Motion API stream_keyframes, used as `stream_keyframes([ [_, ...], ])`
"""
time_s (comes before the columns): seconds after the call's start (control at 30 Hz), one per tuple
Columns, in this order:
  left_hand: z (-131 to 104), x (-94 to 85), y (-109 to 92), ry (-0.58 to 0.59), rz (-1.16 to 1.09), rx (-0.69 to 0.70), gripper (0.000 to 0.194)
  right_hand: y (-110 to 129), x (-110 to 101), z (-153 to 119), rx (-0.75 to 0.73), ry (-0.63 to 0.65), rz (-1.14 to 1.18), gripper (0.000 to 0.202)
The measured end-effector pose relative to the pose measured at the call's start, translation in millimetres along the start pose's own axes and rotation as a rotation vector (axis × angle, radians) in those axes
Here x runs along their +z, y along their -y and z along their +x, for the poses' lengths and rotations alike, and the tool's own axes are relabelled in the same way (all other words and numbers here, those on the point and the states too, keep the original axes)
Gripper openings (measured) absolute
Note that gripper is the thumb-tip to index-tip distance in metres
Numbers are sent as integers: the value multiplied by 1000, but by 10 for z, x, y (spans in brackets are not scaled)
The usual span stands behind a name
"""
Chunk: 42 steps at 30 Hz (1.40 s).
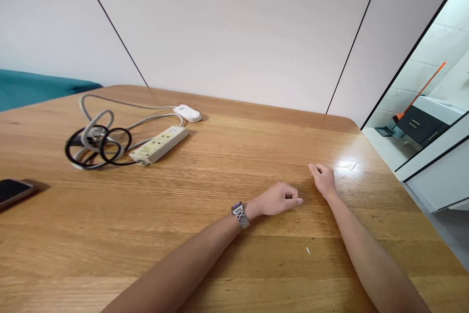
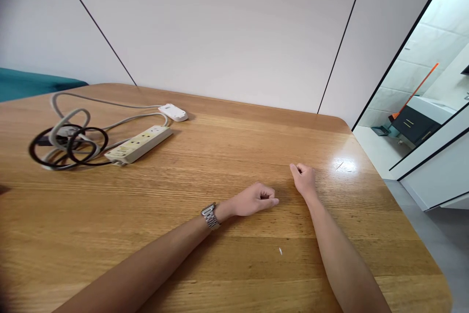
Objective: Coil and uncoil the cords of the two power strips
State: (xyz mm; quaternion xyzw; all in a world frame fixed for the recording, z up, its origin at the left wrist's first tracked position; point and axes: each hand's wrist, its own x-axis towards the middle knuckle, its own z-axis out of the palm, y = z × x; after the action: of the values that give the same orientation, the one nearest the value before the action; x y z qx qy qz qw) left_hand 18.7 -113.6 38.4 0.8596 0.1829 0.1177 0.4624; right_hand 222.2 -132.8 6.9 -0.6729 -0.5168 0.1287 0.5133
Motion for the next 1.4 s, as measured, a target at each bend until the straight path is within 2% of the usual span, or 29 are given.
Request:
stream_keyframes([
  [0.4, 5, 32, 44, -9, 76, 3, 43, 10, -1, -7, -2, 14, -10, 43],
  [1.4, -8, 41, -24, -26, 195, 6, 42, 7, 8, -1, -3, 18, -4, 44],
])
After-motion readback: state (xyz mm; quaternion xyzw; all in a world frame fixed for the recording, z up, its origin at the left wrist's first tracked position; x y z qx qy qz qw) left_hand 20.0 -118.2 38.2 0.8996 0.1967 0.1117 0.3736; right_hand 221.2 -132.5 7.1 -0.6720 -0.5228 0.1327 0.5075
